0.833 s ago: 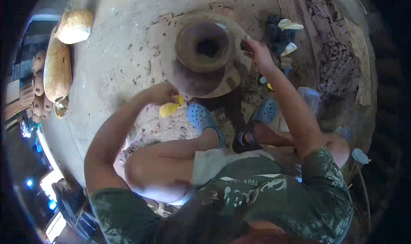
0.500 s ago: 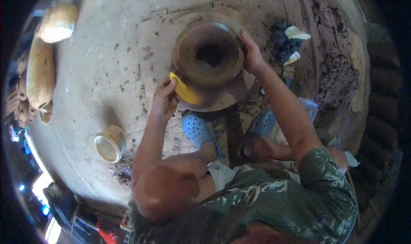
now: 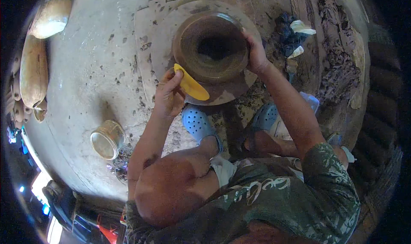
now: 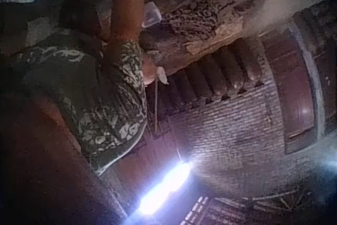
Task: The person shapes the top and sides of a clay pot using a yellow rib tool and their hands while the wheel rotates, occasionally dipping their fingers into a container of water.
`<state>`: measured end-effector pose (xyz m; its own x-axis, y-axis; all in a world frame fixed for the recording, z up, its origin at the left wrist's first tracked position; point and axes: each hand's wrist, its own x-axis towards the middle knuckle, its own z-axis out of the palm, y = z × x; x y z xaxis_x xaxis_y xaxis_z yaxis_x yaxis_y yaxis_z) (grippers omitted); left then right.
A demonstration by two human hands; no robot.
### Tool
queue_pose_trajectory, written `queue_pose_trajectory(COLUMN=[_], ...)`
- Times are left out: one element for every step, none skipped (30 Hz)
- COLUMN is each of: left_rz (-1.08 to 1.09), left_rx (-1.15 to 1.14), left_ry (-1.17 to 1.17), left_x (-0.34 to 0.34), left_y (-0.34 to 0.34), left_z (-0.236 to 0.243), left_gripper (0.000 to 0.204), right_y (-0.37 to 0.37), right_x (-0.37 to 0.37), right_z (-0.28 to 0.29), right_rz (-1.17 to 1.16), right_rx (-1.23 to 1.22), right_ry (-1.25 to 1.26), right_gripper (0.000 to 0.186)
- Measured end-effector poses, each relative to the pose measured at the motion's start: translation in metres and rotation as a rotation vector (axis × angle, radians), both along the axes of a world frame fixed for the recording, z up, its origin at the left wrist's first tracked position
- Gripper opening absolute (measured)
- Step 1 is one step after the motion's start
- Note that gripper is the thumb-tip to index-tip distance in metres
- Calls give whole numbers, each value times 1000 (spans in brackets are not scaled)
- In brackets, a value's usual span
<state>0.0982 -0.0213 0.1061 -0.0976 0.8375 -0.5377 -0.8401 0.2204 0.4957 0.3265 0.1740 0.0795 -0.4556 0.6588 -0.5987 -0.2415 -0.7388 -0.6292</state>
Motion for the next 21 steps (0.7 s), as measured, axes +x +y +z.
queue_pose_trajectory(left_rz=[-1,-1,2,4,7,8,8,8,-4,-18,-33,-26,-16,-7,8,28,48,44,36,30,18], left_rx=[-10,-20,-18,-15,-13,-12,-9,-7,-21,-36,-50,-42,-35,-27,-29,-33,-36,-27,-16,-6,-19], left_ry=[8,17,24,30,35,38,41,44,53,61,69,57,47,36,38,42,46,41,34,27,42], left_x=[-2,-3,-4,-4,-4,-4,-4,-4,-4,-5,-5,-4,-5,-4,-3,-3,-3,-3,-2,-2,-2], left_y=[-2,-3,-4,-6,-8,-10,-9,-9,-10,-11,-11,-9,-7,-6,-7,-8,-10,-12,-12,-12,-13], left_z=[2,3,3,3,3,3,8,10,11,11,11,10,9,8,6,3,1,0,0,0,-1], left_gripper=[28,28,29,29,30,31,31,32,32,32,32,32,31,31,31,31,30,30,29,29,28], right_y=[-4,-7,-10,-14,-18,-21,-23,-23,-24,-25,-26,-25,-23,-21,-23,-28,-32,-33,-34,-35,-34], right_x=[-2,-4,-6,-9,-11,-11,-9,-9,-9,-7,-5,-2,-3,-2,0,-5,-10,-12,-11,-12,-11], right_z=[2,5,8,14,19,20,20,20,18,15,11,4,1,-1,-4,4,12,16,19,21,20], right_rz=[3,7,-9,-25,-40,-25,-10,4,-2,-10,-18,-12,-3,5,-7,-14,-20,-19,-22,-23,-19], right_rx=[18,35,35,36,37,47,60,72,61,49,38,51,64,78,93,107,121,92,65,38,39], right_ry=[5,9,-19,-49,-79,-67,-55,-43,-38,-33,-29,-24,-17,-11,-17,-20,-23,5,32,59,60], right_gripper=[54,54,54,54,54,54,55,55,55,54,54,54,55,56,56,56,56,55,55,54,54])
